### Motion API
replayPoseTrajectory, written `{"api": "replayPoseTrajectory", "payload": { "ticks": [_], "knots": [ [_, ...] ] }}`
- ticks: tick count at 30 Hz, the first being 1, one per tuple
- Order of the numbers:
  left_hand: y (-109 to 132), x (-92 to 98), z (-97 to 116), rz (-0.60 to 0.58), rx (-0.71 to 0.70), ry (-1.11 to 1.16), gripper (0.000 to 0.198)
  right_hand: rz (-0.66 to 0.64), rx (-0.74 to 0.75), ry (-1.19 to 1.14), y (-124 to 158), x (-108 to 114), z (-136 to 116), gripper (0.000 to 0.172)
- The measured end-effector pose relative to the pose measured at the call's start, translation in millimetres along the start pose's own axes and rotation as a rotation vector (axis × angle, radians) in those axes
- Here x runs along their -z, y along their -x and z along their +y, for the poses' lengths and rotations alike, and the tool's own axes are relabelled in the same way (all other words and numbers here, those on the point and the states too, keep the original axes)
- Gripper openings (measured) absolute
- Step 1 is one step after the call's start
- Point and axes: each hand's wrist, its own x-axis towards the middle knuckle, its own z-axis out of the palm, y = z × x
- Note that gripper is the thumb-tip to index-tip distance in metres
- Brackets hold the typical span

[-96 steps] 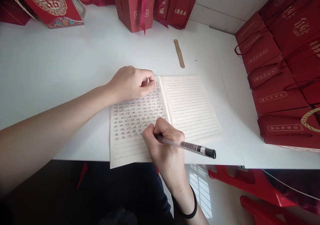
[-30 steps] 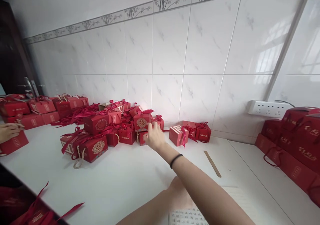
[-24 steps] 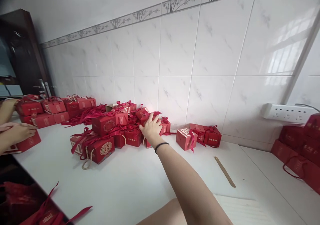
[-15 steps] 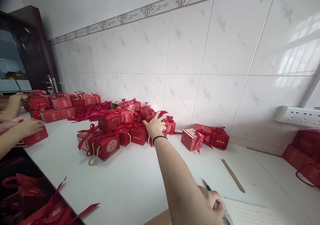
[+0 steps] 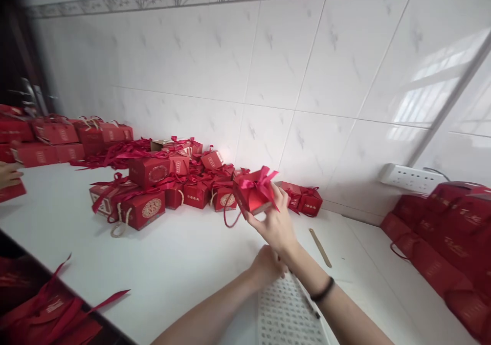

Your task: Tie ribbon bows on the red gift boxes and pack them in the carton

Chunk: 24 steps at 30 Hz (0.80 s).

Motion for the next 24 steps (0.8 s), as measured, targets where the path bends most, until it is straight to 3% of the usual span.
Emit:
{"api": "replayPoseTrajectory", "payload": {
  "ticks": [2,4,8,11,17,22,24],
  "knots": [
    [-5.0,-0.1,-3.8,0.093,0.018,0.095,0.020,0.129,0.023,0.009,41.1,24.5,22.1,0.065],
    [-9.0,1.5,-6.4,0.179,0.033,0.177,0.013,0.220,0.032,0.072,77.0,43.3,42.9,0.069],
    [-12.2,6.8,-5.0,0.304,0.064,0.255,0.029,0.295,-0.022,0.220,119.6,60.4,72.4,0.068],
    [-9.3,11.8,1.3,0.312,-0.005,0.311,0.046,0.284,-0.058,0.206,125.6,58.5,78.9,0.072],
    [-1.4,27.2,14.1,0.139,-0.179,0.429,0.082,0.185,-0.060,0.092,121.8,42.7,54.7,0.082],
    [-4.5,46.1,7.6,0.201,-0.109,0.319,0.074,-0.008,0.011,-0.164,125.9,39.2,36.3,0.086],
    [-5.8,51.0,3.4,0.194,-0.105,0.280,0.066,-0.073,-0.054,-0.288,127.6,40.8,36.8,0.082]
  ]
}}
